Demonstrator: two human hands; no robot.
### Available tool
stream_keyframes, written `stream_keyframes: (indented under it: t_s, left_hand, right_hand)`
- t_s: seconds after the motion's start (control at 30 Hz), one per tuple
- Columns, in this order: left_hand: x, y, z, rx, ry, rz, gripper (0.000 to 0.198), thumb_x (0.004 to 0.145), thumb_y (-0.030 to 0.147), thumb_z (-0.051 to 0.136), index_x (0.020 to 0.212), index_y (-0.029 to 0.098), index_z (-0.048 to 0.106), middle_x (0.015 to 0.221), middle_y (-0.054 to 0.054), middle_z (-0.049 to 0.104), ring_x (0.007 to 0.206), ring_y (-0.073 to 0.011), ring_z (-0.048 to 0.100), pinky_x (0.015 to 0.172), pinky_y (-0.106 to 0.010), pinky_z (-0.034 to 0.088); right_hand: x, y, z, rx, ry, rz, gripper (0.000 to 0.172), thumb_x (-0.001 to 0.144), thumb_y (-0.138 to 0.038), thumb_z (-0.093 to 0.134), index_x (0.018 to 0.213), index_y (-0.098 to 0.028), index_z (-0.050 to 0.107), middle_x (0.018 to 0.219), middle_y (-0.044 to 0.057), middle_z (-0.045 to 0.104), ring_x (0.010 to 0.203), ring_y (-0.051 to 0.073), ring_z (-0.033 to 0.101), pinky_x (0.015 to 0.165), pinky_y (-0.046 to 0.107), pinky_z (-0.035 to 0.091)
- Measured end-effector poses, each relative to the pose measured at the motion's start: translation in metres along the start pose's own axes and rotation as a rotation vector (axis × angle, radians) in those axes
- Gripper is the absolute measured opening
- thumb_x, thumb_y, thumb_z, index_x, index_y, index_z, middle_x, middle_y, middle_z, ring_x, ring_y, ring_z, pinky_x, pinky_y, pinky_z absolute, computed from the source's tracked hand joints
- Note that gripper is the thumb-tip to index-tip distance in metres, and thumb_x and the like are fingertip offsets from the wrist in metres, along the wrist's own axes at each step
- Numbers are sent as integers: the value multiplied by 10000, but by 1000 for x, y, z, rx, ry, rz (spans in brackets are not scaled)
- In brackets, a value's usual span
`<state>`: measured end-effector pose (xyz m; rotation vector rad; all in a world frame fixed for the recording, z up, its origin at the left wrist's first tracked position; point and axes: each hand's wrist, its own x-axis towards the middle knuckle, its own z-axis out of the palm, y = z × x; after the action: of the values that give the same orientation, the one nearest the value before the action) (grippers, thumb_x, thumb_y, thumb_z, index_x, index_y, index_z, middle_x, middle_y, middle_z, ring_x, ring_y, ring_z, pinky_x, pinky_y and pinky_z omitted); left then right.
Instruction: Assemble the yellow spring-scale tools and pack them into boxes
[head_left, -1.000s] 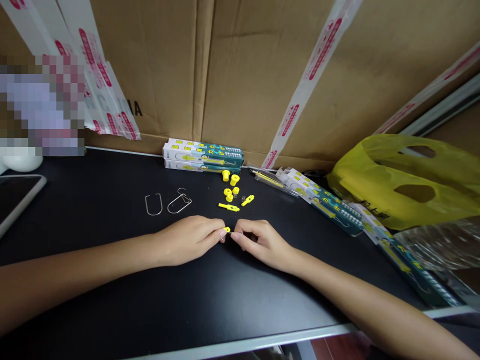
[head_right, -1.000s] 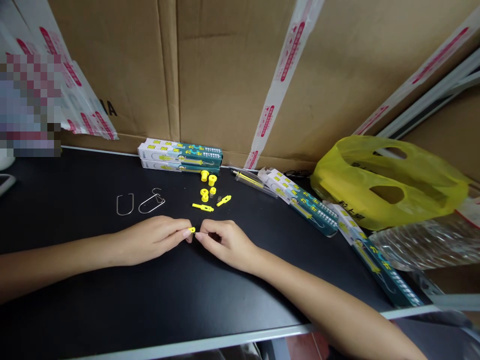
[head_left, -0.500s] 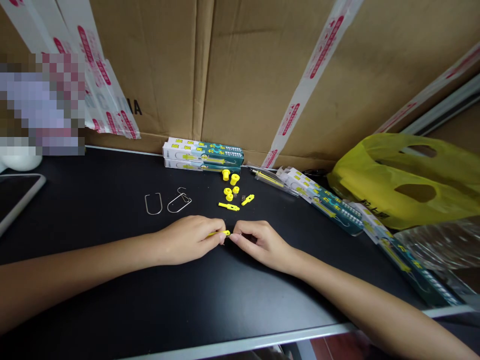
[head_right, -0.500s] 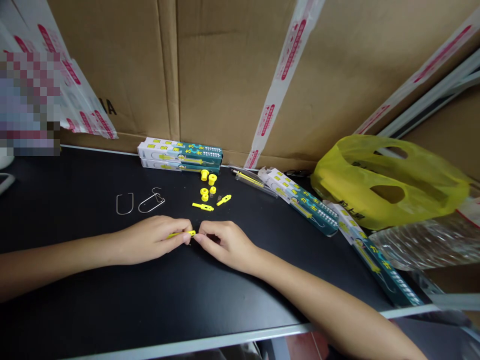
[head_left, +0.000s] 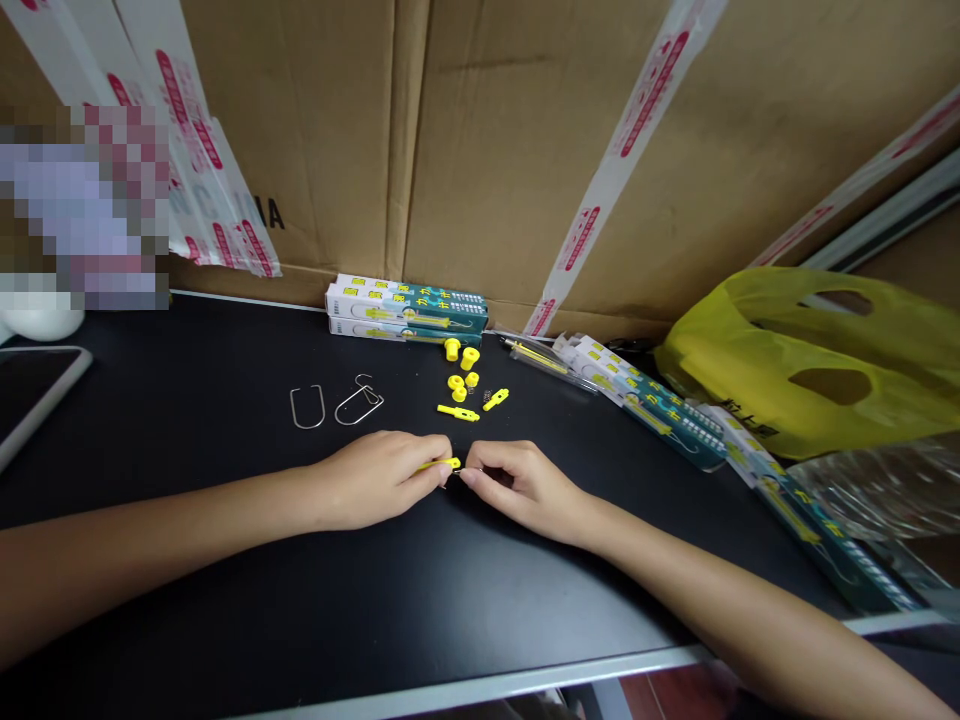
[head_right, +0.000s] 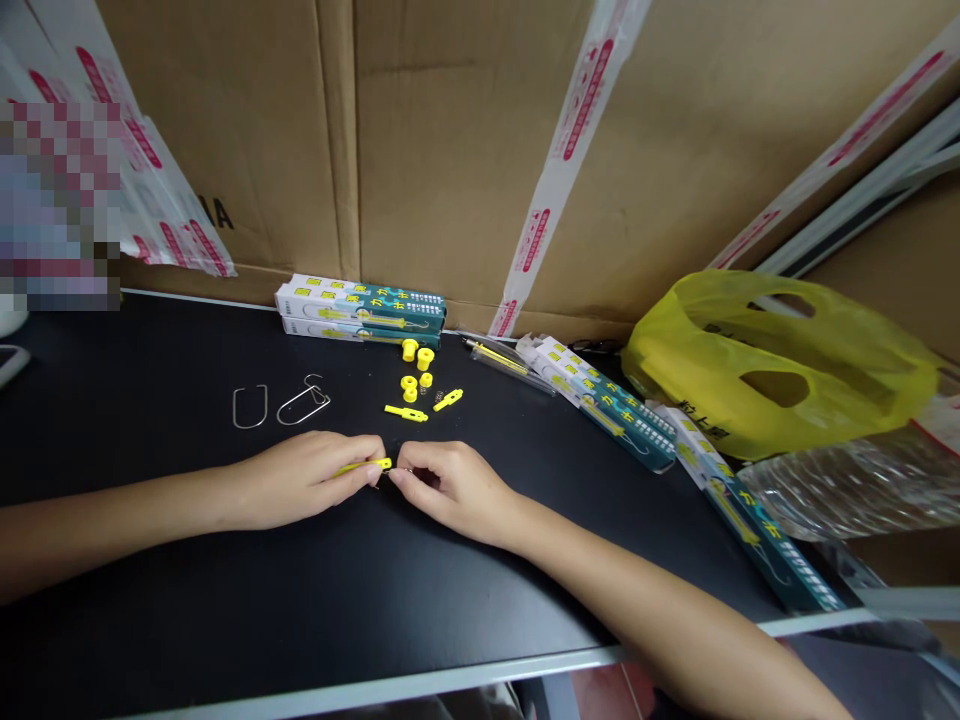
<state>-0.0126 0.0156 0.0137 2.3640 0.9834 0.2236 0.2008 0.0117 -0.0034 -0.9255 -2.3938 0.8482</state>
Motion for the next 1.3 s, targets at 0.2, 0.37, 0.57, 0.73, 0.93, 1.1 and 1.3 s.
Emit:
stream_keyframes:
  t_s: [0.2,0.37,0.57,0.73,0.93,1.1,1.3]
  left_hand:
    - [1,-1,2,-2,30,0,262,973,334,323,787,203,453,724,24,557,687,-147,553,610,-264,331]
    - [0,-1,3,33,28,10,265,970,324,335,753,204,428,650,37,489,615,-137,506,570,-262,292]
    - [0,-3,5,47,30,12,256,973,341,332,778,207,428,678,31,507,645,-144,518,581,-261,282]
    - [0,-5,7,70,34,30,253,970,339,343,791,206,461,685,28,521,654,-145,530,590,-261,290]
    - [1,-6,8,87,32,40,251,968,322,353,829,201,523,751,8,602,720,-163,581,618,-268,320]
    - [1,-5,7,81,28,27,238,965,312,364,834,202,530,764,5,625,728,-165,598,612,-266,326]
    - [1,-3,6,100,23,19,248,968,324,352,801,204,491,721,12,592,687,-163,577,593,-267,310]
  right_hand:
    - [0,0,0,12,14,-24,249,944,-276,475,729,-159,524,646,-33,473,572,75,406,563,193,332]
    - [1,0,1,9,41,-27,274,953,-279,460,709,-160,497,636,-37,452,567,71,403,561,190,330]
    - [1,0,2,2,52,-18,269,944,-280,477,707,-157,506,623,-38,459,557,68,403,548,185,324]
    - [1,1,2,5,49,-12,262,936,-288,492,716,-151,532,617,-34,484,550,70,415,540,185,326]
    - [0,1,2,4,49,-5,259,937,-293,494,731,-147,553,630,-27,516,560,69,440,549,181,338]
    - [0,1,3,5,47,-1,267,938,-297,491,727,-147,557,624,-28,510,555,71,434,545,183,339]
    - [1,2,3,-2,54,-1,264,931,-298,501,715,-152,543,608,-35,490,544,71,420,533,186,329]
